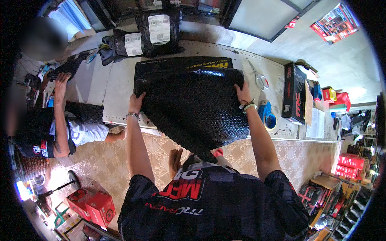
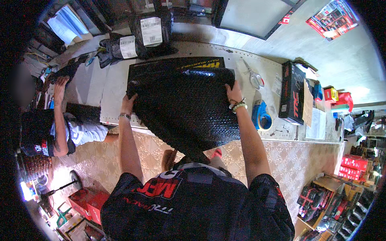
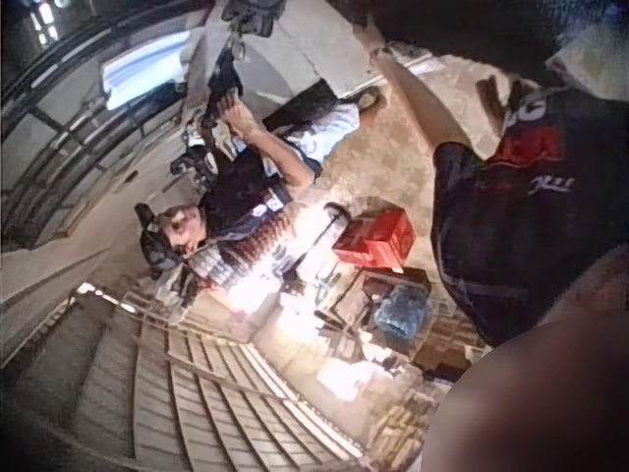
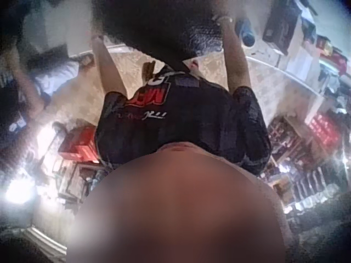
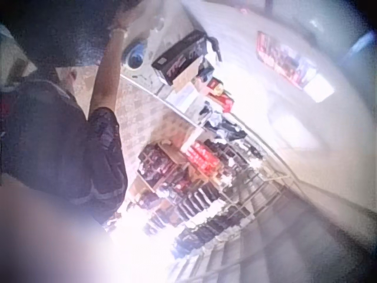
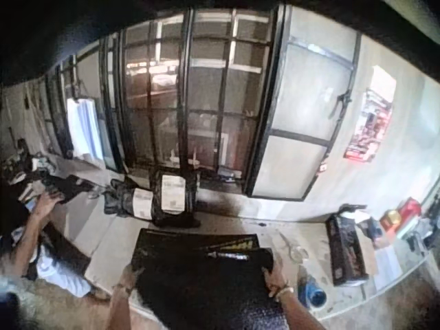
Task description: The person places a black box on a workbench, wraps it in bubble wrap, and secures it with tape. They use scissors to cut the bubble wrap and a tape dispenser to seal the package. The wrapped box is then placed into a wire basket.
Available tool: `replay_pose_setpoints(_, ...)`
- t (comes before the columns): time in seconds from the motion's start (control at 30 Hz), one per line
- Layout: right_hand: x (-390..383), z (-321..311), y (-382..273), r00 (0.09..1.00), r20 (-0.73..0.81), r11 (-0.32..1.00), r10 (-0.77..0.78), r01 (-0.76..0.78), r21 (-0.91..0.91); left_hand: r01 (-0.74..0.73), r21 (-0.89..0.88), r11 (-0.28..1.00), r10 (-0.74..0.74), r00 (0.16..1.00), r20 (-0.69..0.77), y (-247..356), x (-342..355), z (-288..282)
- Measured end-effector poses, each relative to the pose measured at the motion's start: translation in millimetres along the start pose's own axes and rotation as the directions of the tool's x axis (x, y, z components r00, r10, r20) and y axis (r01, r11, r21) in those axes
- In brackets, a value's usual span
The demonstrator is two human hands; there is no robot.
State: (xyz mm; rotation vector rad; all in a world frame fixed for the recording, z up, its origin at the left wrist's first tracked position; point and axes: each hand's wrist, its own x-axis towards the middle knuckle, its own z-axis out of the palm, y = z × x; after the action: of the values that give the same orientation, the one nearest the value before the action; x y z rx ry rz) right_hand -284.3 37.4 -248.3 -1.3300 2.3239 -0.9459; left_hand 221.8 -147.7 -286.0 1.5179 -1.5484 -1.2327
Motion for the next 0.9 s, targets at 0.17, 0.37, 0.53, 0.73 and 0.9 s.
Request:
replay_pose_setpoints(0.17,-0.5,5.6,-20.1,0.992,0.016,0.989,0.122,-0.12,-0.089,-0.103,0.118,0.988,0.113,0.99,-0.081,6.8,-13.1,2.9)
replay_pose_setpoints(0.37,-48.1,-3.4,-55.5,0.939,-0.242,0.925,-0.246,0.302,0.23,0.007,-0.751,0.66,-0.104,0.991,-0.082,28.0,-113.0,-20.6)
replay_pose_setpoints(0.53,-229.0,-8.3,-4.8,0.911,0.141,0.894,-0.387,0.333,0.301,0.25,-0.85,0.464,-0.108,0.968,0.226,-86.8,-279.6,-82.7)
replay_pose_setpoints(0.73,-333.8,6.0,77.5,0.675,0.645,0.924,-0.358,0.355,0.141,0.679,-0.531,0.506,-0.828,0.555,-0.079,-222.5,-478.2,-29.8)
replay_pose_setpoints(0.9,-335.6,-44.9,53.8,0.617,0.619,0.864,-0.486,0.447,0.233,0.56,-0.796,0.229,-0.86,0.499,0.105,-204.4,-589.9,20.0)
